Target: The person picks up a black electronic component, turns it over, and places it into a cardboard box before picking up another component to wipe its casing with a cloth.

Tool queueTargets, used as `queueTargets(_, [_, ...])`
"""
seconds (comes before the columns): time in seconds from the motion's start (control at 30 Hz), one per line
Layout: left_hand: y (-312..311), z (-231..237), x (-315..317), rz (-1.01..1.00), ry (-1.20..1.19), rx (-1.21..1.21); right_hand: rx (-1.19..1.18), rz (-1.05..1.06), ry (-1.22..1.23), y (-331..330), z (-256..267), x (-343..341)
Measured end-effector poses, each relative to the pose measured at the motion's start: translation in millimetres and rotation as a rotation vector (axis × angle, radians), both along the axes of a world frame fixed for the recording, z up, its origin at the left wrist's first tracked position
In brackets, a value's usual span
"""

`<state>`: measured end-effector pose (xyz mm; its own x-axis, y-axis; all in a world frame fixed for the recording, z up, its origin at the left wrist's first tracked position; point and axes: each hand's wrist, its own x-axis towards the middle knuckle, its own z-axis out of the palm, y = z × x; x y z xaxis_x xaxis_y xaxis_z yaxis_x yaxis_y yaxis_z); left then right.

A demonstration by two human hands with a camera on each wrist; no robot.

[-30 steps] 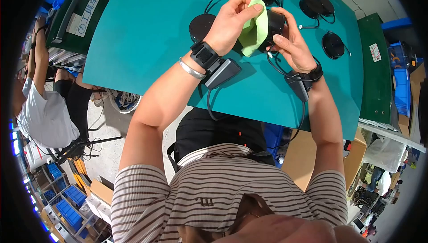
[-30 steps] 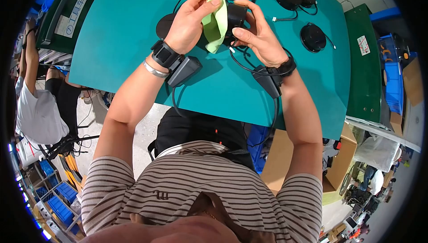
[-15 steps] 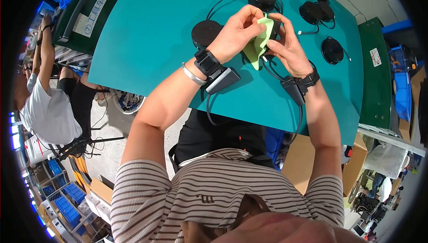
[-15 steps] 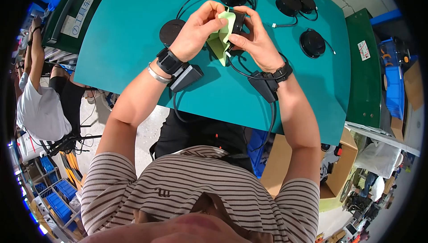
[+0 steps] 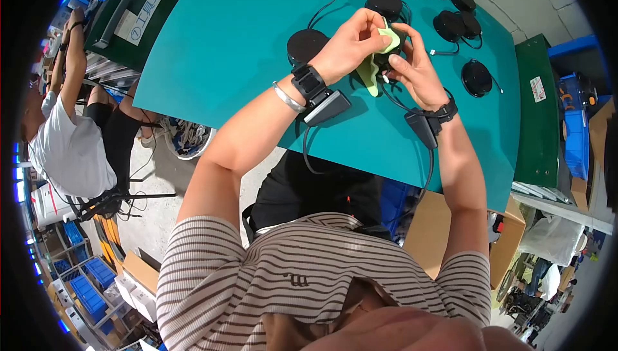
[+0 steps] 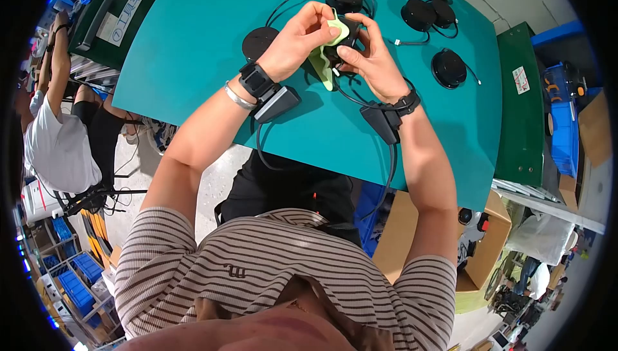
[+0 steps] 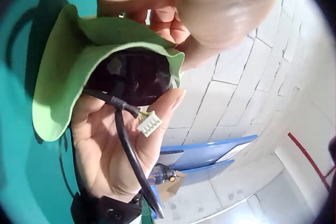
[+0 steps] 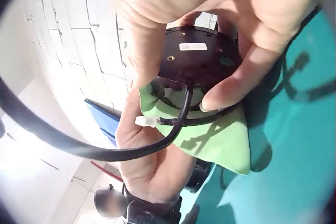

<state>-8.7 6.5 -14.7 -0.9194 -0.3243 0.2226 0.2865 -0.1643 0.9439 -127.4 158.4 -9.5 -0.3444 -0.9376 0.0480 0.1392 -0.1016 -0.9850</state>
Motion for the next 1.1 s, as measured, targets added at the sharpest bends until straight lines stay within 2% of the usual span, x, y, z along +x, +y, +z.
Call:
queueTargets(0.17, [-4.5,-0.4,0.7,-0.013,0.024,-0.099,0.032,0.02,-0.062,-1.7,4.2,-2.2])
queueTargets(0.37, [-1.5,-2.7,-0.5,0.049,0.061,-0.052,0.054,-0.005,-0.063,-4.0,5.9,-0.2])
queueTargets(0.63, [1.8,-3.6,-0.2,0.267,-0.03,-0.129,-0.012,-0.061,0.144,-6.9,-0.8,8.1])
queueTargets(0.77, [2.3,2.3,4.5,0.221,-0.011,-0.223,0.021,-0.048,0.055,-5.1,4.9,5.4])
queueTargets(0.83, [3.0,5.4,6.4,0.222,0.008,-0.372,0.08,0.001,-0.164,-3.1,13.0,3.4])
queueTargets(0.97, [-0.2,6.4,7.7,0.189,-0.029,-0.416,0.087,0.005,-0.176,-5.2,3.9,-3.2])
queueTargets(1.03, [0.9,6.2,6.5,0.186,-0.033,-0.39,0.098,-0.001,-0.142,-4.4,2.4,-2.6])
queueTargets(1.1, [2.8,5.5,5.7,0.174,-0.051,-0.112,0.105,-0.008,-0.102,-4.0,4.0,1.1])
